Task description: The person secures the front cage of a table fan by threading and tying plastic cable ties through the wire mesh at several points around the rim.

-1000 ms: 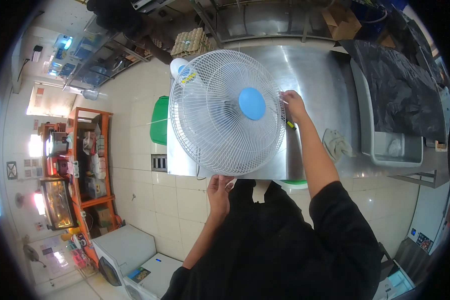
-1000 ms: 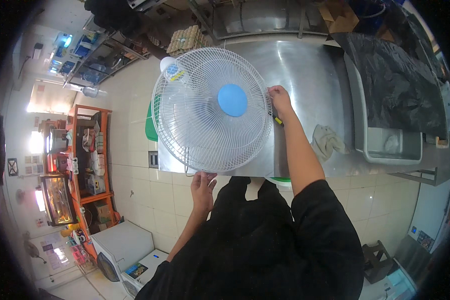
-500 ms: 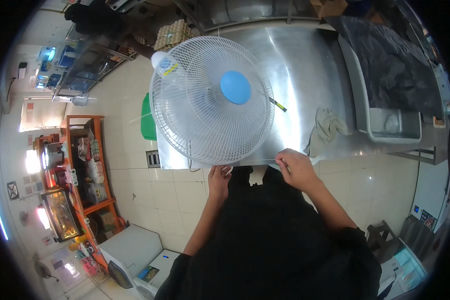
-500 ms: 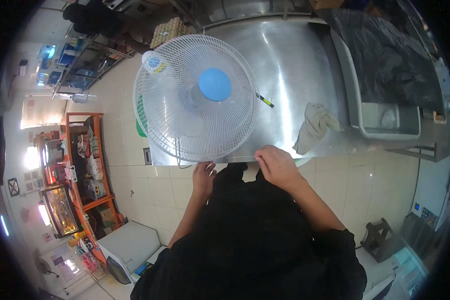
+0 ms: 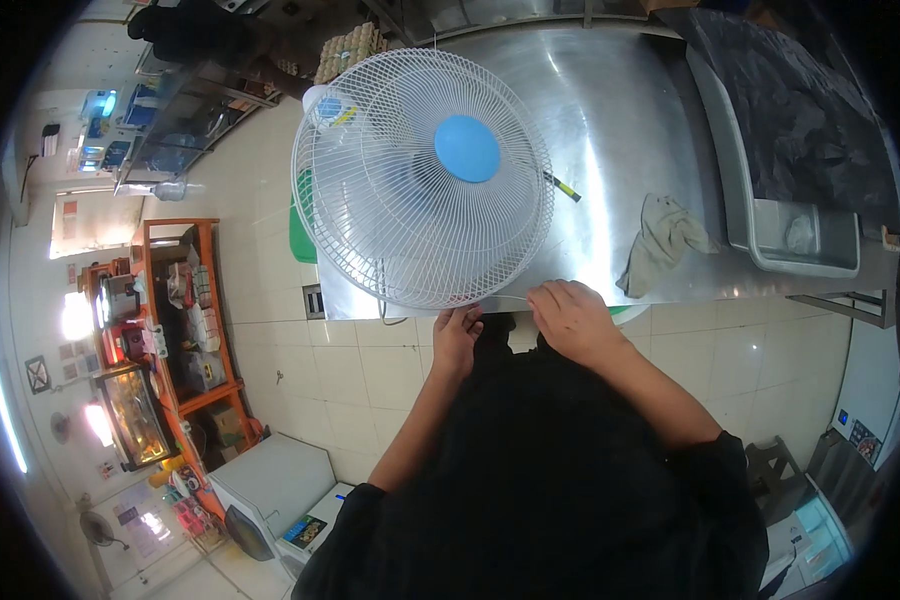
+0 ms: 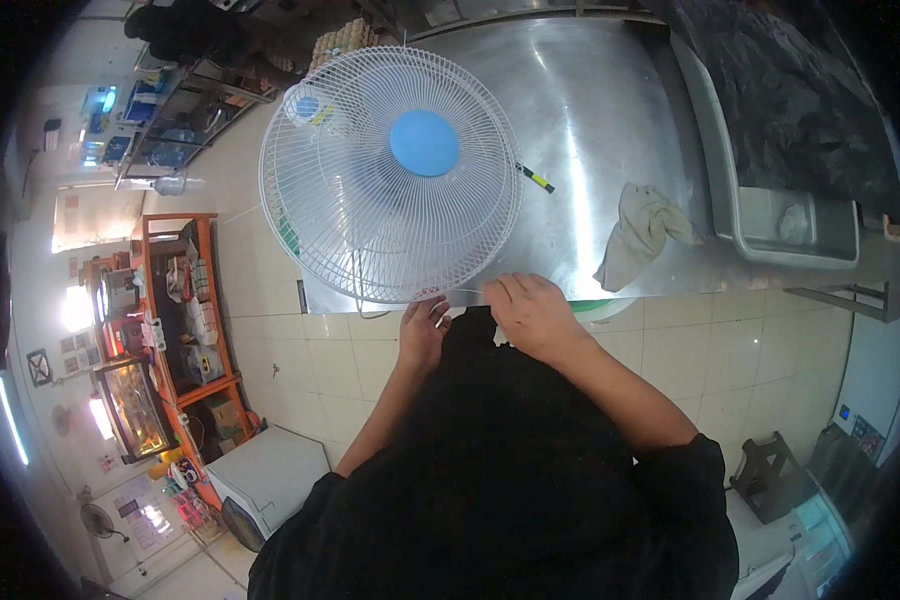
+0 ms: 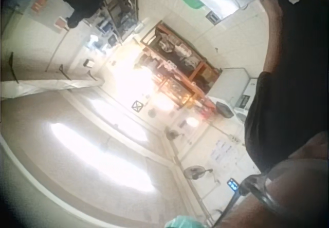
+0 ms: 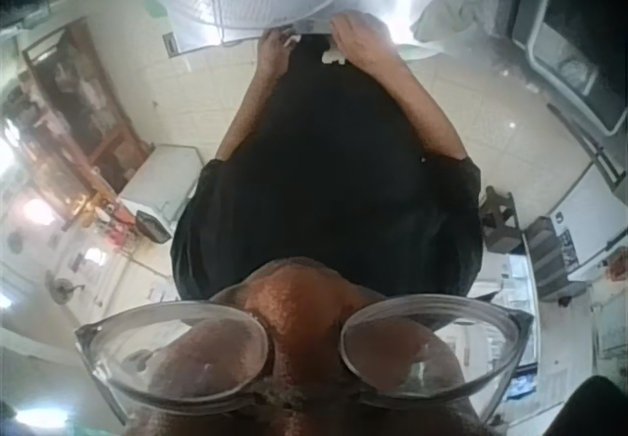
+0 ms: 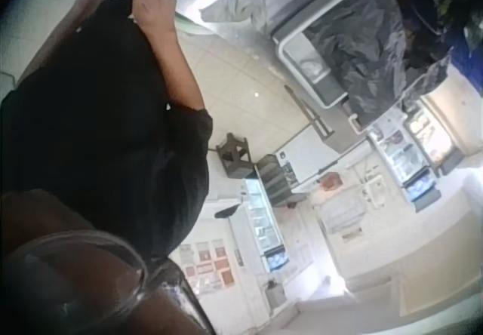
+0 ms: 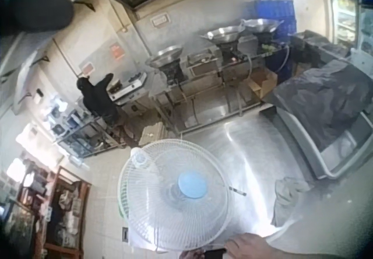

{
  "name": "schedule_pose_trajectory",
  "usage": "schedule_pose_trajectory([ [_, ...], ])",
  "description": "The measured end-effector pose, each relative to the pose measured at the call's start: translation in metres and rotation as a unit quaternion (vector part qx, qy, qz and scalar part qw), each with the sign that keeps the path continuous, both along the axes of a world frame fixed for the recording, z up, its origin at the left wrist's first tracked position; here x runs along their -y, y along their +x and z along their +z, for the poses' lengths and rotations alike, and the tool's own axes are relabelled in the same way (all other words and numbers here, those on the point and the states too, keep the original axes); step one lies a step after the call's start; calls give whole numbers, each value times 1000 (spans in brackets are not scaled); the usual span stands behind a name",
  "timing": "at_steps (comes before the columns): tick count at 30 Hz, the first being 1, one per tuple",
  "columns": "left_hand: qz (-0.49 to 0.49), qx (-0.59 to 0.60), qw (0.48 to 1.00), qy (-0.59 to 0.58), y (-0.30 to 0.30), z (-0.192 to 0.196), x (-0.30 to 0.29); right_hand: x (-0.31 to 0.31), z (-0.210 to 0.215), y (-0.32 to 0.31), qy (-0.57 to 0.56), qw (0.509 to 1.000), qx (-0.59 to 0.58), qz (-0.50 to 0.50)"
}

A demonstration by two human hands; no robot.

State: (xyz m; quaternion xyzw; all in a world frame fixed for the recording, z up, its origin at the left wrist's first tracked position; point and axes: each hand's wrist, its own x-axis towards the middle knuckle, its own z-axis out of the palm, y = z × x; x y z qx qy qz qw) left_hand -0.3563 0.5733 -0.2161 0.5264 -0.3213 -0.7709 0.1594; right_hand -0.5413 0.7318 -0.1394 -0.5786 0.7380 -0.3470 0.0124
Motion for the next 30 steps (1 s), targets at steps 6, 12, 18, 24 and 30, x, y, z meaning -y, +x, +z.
schedule_pose_trajectory([
  [6, -3, -25, 1000, -6, 1, 0, -4, 10, -6, 5, 51, 998, -9, 38],
  [12, 4, -36, 999, 13, 1, -2, -5, 25, -14, 9, 77, 993, -43, 75],
  [18, -6, -45, 999, 28, 2, 1, -7, 31, -17, 10, 83, 991, -45, 94],
  [24, 64, -56, 996, 23, -7, 17, -3, 40, -9, 5, 84, 987, -75, 111],
  [30, 49, -103, 994, 1, 4, -3, 1, 43, -5, 5, 74, 985, -68, 137],
])
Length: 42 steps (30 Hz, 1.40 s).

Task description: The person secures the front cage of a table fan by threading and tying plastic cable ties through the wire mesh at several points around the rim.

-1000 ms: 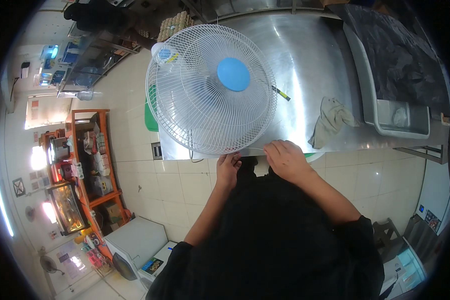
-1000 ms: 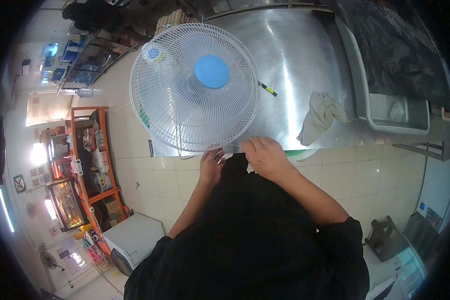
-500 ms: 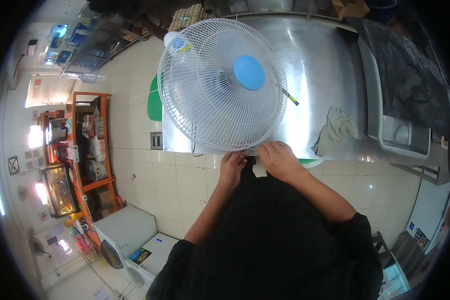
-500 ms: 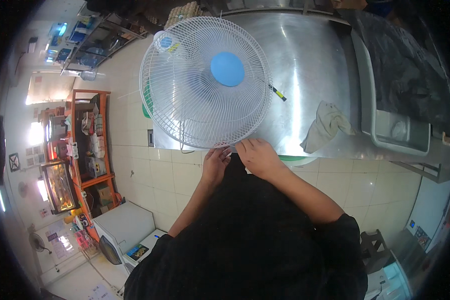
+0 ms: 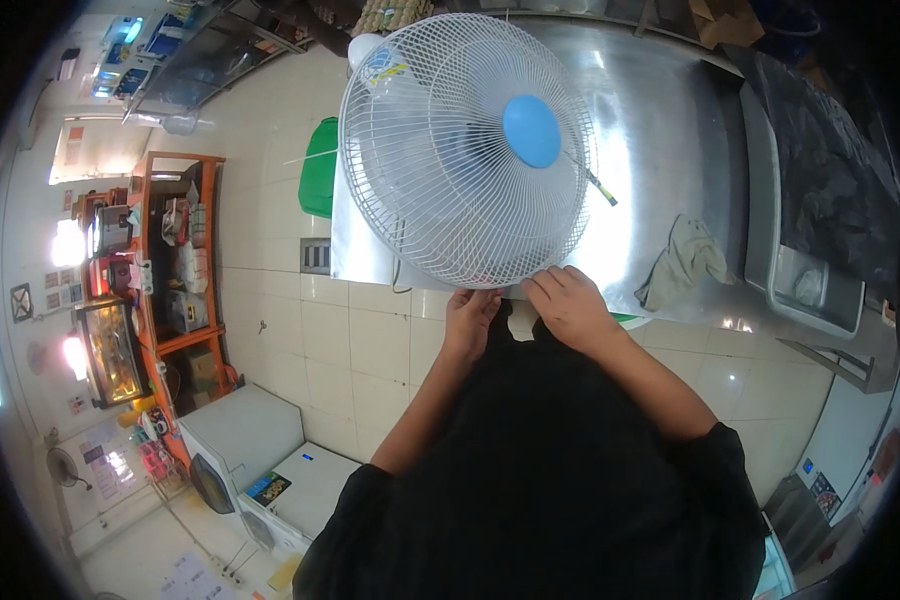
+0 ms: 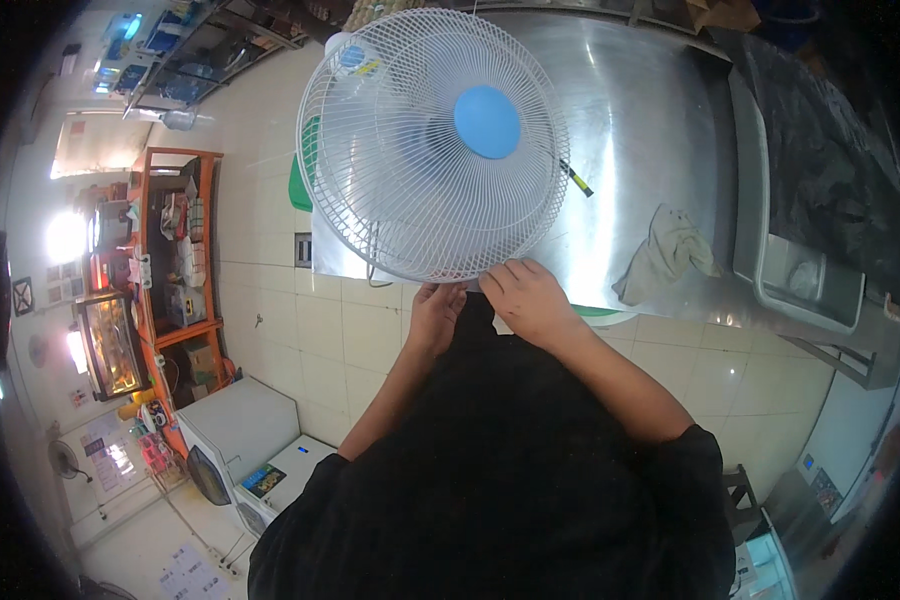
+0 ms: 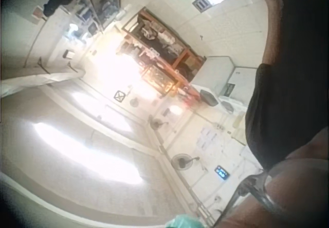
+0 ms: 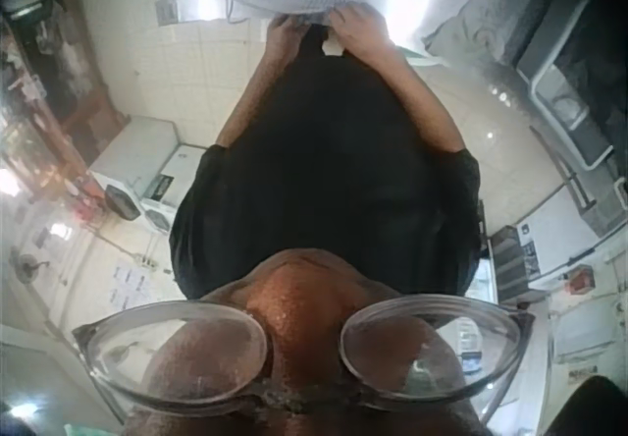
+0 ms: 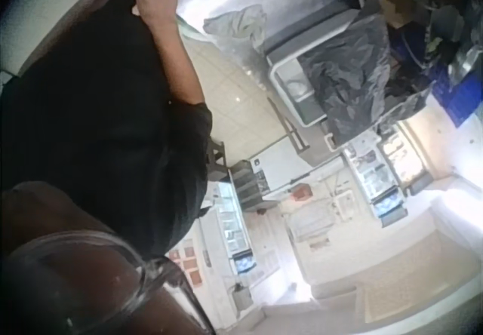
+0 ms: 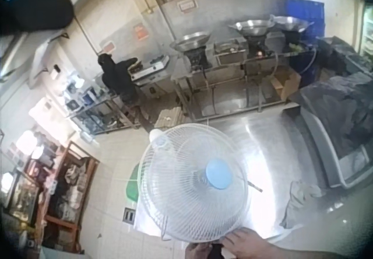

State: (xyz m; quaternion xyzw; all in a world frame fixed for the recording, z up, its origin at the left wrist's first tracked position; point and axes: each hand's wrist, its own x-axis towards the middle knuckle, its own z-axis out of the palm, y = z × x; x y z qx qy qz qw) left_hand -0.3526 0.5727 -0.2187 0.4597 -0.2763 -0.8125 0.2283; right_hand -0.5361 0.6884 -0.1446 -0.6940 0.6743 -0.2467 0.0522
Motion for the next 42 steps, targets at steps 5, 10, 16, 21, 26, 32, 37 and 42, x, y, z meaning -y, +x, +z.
schedule_pose_trajectory([
  [5, -26, 10, 999, 33, 1, 3, 1, 2, -4, 3, -3, 1000, -1, 9],
  [10, -112, 67, 988, -82, 6, 0, -2, -1, -9, 11, -19, 999, 43, -21],
  [16, -154, 45, 963, -215, 12, -22, -16, 3, -16, 18, -36, 995, 84, -40],
  [21, -234, 155, 872, -400, 8, -2, -15, 7, -23, 25, -39, 991, 108, -69],
  [26, -224, 145, 904, -334, 6, -3, -18, 7, -23, 38, 62, 946, 263, -181],
  [32, -197, -2, 967, -164, 10, -8, -17, 8, -27, 45, 177, 738, 573, -310],
  [37, -129, -49, 985, -105, 12, -2, -13, 17, -19, 36, 250, 639, 635, -355],
  [42, -100, -98, 989, -40, 10, -4, -5, 18, -24, 25, 288, 627, 647, -325],
])
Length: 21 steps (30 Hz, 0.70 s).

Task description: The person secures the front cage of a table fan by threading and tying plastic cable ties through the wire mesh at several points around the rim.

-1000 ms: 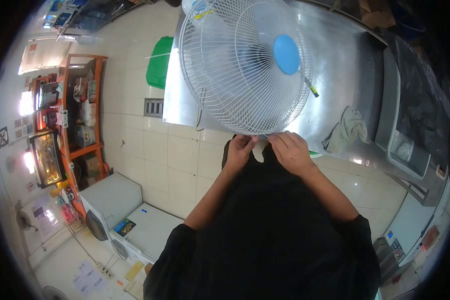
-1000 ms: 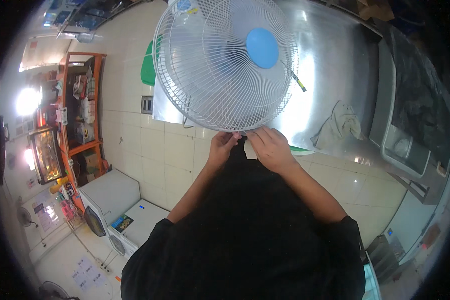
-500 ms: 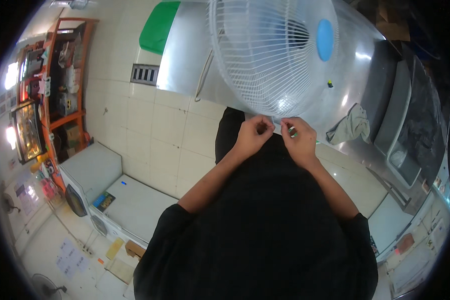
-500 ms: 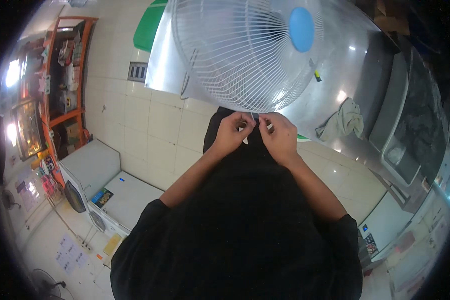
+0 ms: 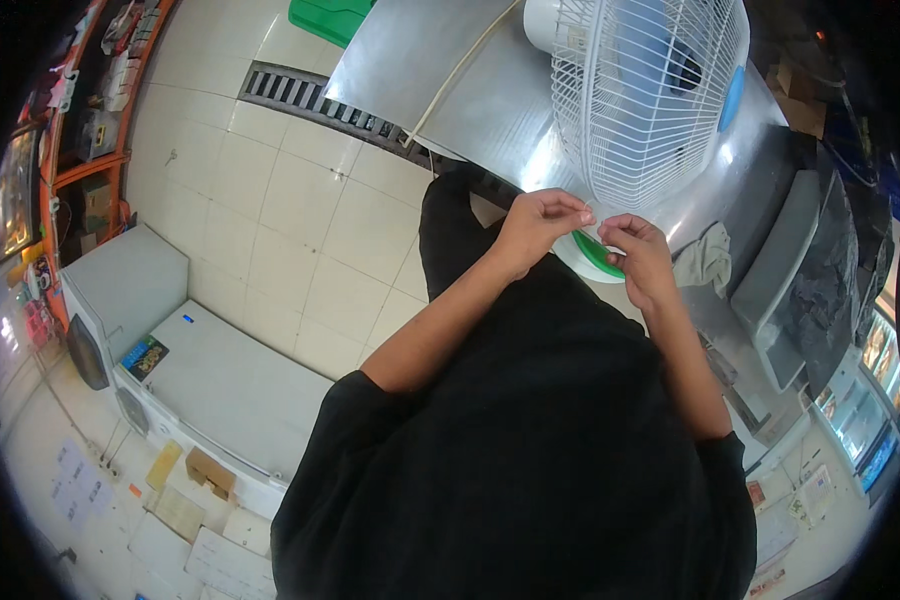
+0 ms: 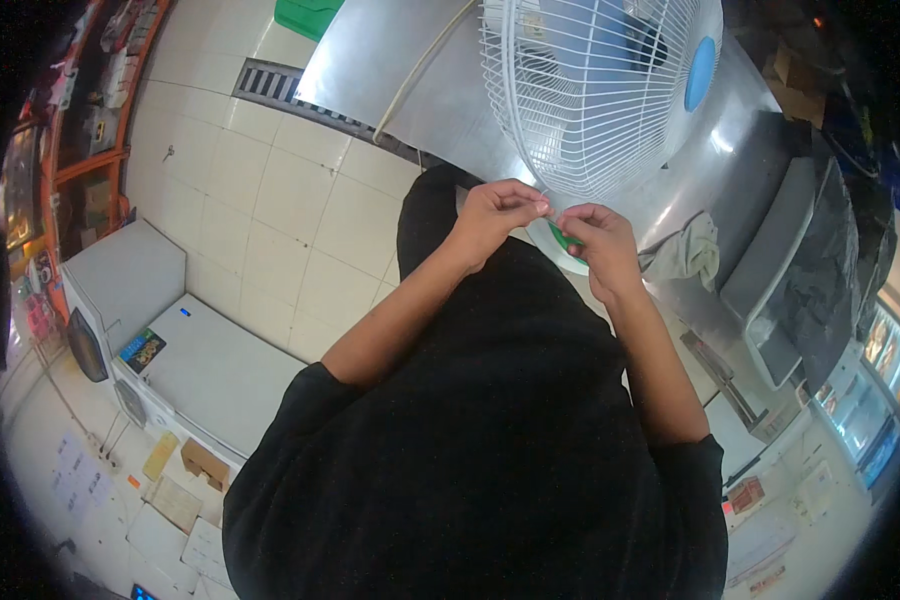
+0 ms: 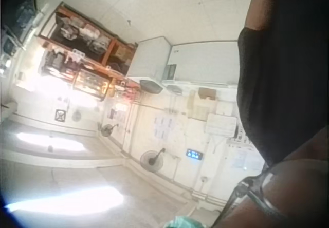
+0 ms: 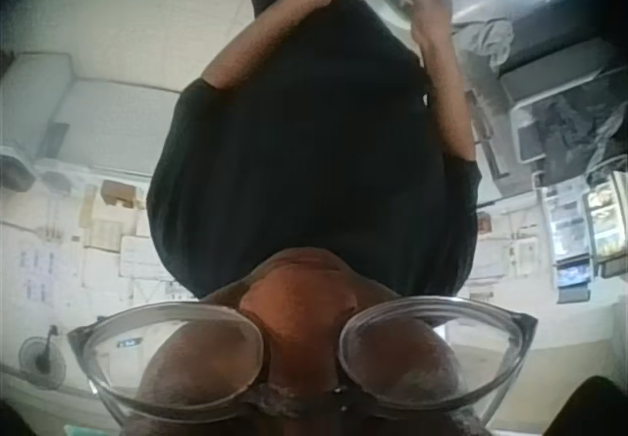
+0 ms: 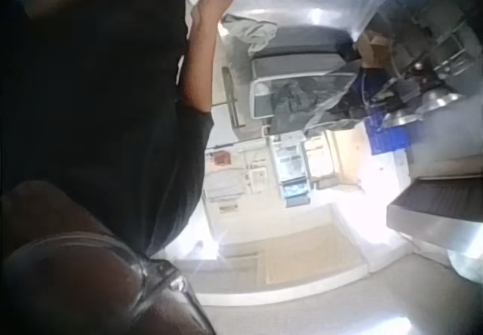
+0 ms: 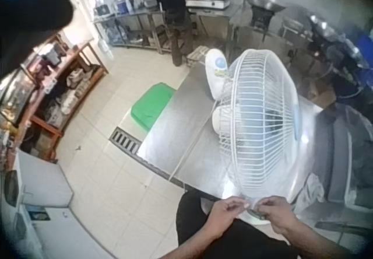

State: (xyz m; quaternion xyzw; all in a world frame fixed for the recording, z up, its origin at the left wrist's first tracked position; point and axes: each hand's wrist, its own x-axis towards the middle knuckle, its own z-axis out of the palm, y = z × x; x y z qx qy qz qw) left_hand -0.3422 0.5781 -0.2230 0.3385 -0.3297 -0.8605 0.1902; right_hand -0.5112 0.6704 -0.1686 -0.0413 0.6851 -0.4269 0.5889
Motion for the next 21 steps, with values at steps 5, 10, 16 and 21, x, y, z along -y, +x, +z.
schedule_pose_trajectory([
  [5, 1, -13, 999, -36, -4, -7, -3, 3, 2, 7, -18, 1000, -2, -8],
  [10, -27, 1, 995, -93, -4, -9, -2, -1, 2, 10, -13, 1000, 1, -11],
  [16, 70, 99, 966, -229, -5, 7, 4, -4, 6, 9, -23, 998, -51, -15],
  [21, 39, 89, 971, -217, -4, -7, 3, -18, 23, 7, -51, 909, -390, 136],
])
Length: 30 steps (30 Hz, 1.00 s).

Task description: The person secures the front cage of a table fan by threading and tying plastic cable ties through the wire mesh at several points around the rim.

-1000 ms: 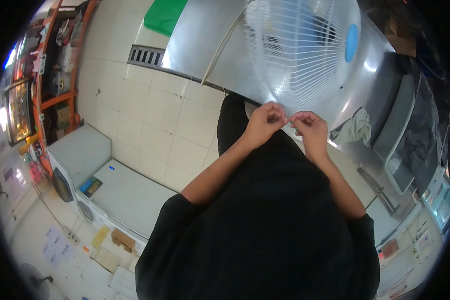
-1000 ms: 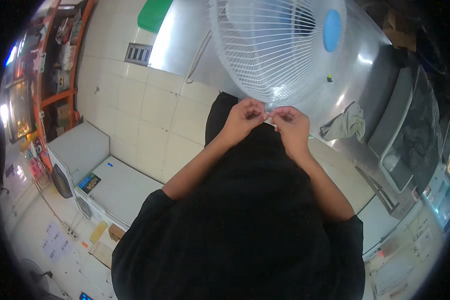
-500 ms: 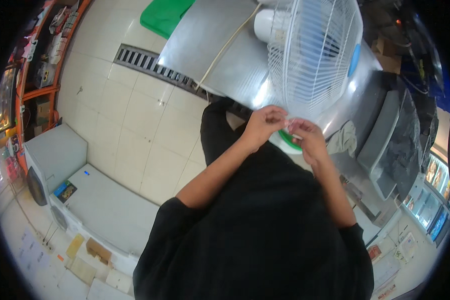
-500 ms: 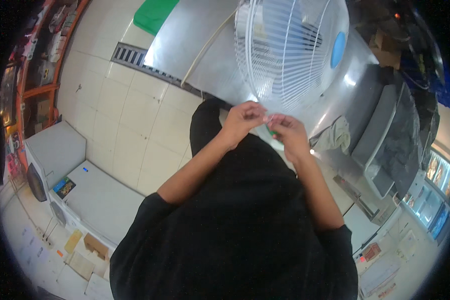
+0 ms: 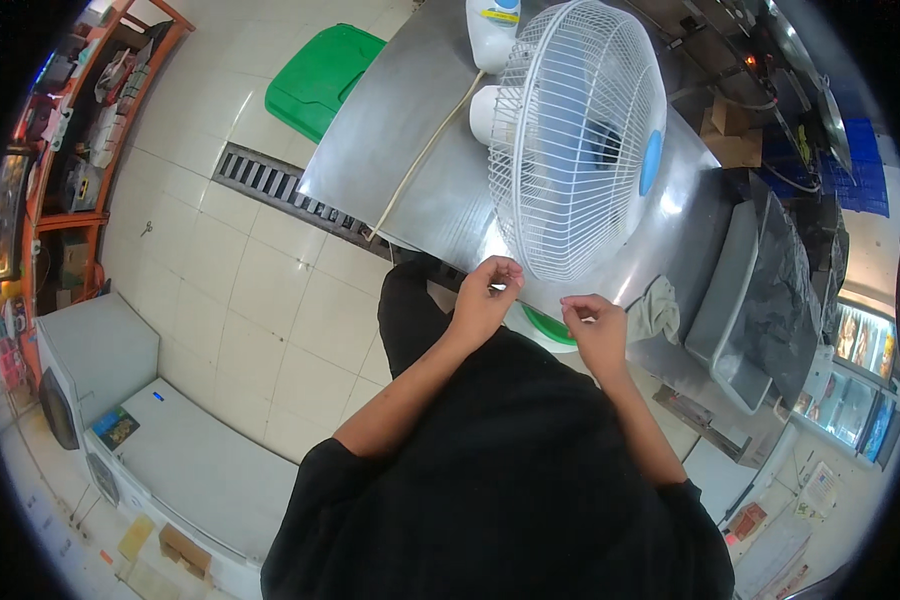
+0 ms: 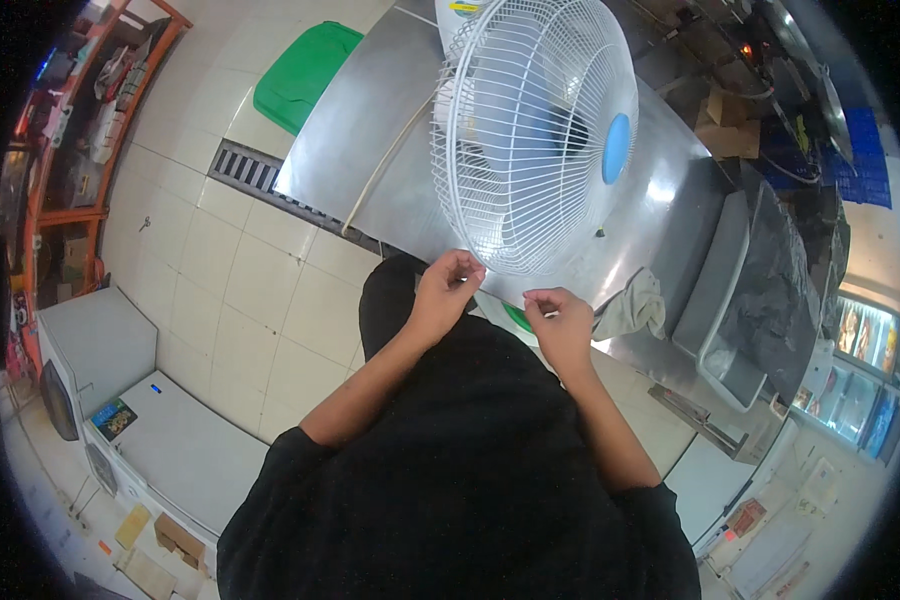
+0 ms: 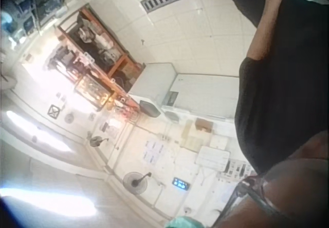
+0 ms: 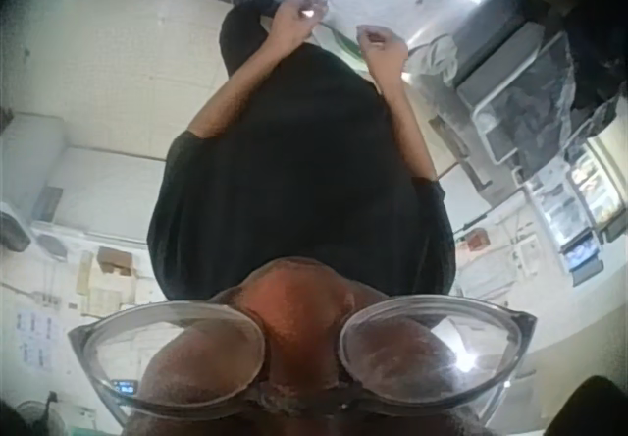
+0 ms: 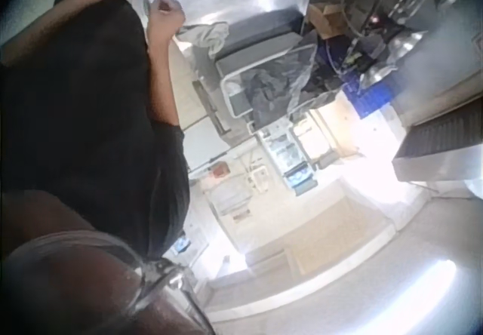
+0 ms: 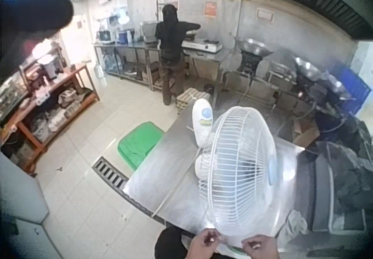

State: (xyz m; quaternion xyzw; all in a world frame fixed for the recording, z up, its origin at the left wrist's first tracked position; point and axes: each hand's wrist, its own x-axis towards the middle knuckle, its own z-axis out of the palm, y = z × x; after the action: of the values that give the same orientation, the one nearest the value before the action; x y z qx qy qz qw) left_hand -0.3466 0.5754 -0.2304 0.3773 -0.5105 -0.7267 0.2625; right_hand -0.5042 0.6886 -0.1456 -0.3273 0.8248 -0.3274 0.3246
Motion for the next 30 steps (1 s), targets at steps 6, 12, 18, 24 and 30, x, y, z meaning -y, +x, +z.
schedule_pose_trajectory([
  [6, -2, -5, 999, 50, 3, 5, -3, 11, 32, 5, -29, 964, -241, 105],
  [12, 0, -13, 998, 57, 3, 9, -4, 9, 43, -4, -72, 919, -337, 191],
  [18, 6, -38, 998, 40, -2, -1, -7, 20, 34, -1, -73, 916, -332, 212],
  [24, -12, 15, 1000, 12, -5, 18, -4, 25, 25, 3, -69, 908, -335, 242],
  [30, 62, 113, 957, -259, -5, 17, -4, 21, 18, 5, -94, 908, -338, 229],
])
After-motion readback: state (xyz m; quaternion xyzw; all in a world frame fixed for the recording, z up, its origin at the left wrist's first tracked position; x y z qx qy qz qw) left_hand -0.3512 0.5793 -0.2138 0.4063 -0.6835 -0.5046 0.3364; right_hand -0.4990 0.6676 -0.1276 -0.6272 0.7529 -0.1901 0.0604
